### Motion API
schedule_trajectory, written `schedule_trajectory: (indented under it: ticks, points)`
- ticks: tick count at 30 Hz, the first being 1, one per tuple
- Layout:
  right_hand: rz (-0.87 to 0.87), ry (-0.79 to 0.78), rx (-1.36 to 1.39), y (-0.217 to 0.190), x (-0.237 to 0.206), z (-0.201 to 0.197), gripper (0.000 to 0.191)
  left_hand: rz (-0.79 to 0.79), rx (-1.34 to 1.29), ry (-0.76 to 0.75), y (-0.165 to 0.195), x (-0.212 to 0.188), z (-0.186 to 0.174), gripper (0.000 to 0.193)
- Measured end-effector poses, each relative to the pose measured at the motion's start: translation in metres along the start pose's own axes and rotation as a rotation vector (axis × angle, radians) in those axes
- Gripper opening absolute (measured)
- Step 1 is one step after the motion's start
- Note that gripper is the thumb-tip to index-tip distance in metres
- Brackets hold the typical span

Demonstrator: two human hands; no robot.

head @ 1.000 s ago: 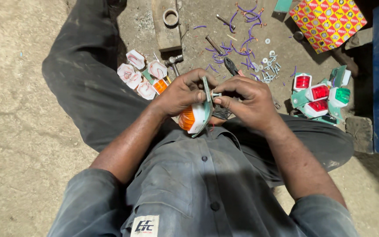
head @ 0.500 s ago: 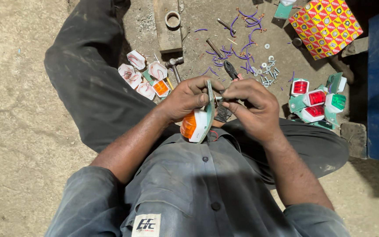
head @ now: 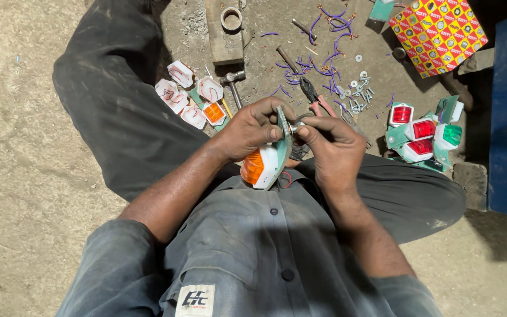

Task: The person assembles small traffic light units by attaching colored lenses to green metal plates, connecting wires, and securing them with screws and nuts. The person uses pliers and a hammer to manipulate components and fastens the parts together.

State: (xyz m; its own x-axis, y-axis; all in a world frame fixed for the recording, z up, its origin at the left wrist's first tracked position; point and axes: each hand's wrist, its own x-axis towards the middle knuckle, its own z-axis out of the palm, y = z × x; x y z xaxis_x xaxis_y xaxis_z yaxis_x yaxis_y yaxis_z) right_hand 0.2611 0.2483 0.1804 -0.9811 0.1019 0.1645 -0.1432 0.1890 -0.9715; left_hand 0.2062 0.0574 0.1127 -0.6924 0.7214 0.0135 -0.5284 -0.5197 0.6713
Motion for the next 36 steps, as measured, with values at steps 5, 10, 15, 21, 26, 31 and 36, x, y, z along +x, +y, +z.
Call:
schedule_trajectory:
  ticks: [5, 10, 15, 21, 26, 31, 36]
  points:
    - [0.274, 0.015, 0.137, -0.013, -0.005, -0.002, 0.012, -0.005, -0.007, 0.001, -0.001, -0.002, -0.002, 0.048]
    - [0.084, -0.143, -0.019, -0.017, 0.007, -0.014, 0.018, 0.033, 0.070, 0.029, -0.001, -0.002, -0.002, 0.050]
    - [-0.002, -0.258, -0.124, -0.016, 0.014, -0.026, 0.018, -0.012, -0.023, 0.024, 0.003, -0.003, 0.005, 0.053]
    - [0.002, -0.253, -0.163, -0.017, 0.013, -0.026, 0.018, -0.076, -0.114, 0.013, 0.010, -0.004, 0.012, 0.057]
    - [-0.093, -0.279, -0.381, -0.016, 0.013, -0.026, 0.013, -0.030, -0.014, 0.033, 0.004, -0.002, 0.008, 0.059]
    - [-0.004, -0.304, -0.421, -0.006, 0.013, -0.022, 0.035, 0.009, 0.077, 0.001, -0.002, 0.000, 0.004, 0.057]
    - [0.343, -0.333, -0.146, -0.002, 0.013, -0.017, 0.040, -0.016, 0.037, 0.037, 0.003, -0.001, 0.007, 0.060]
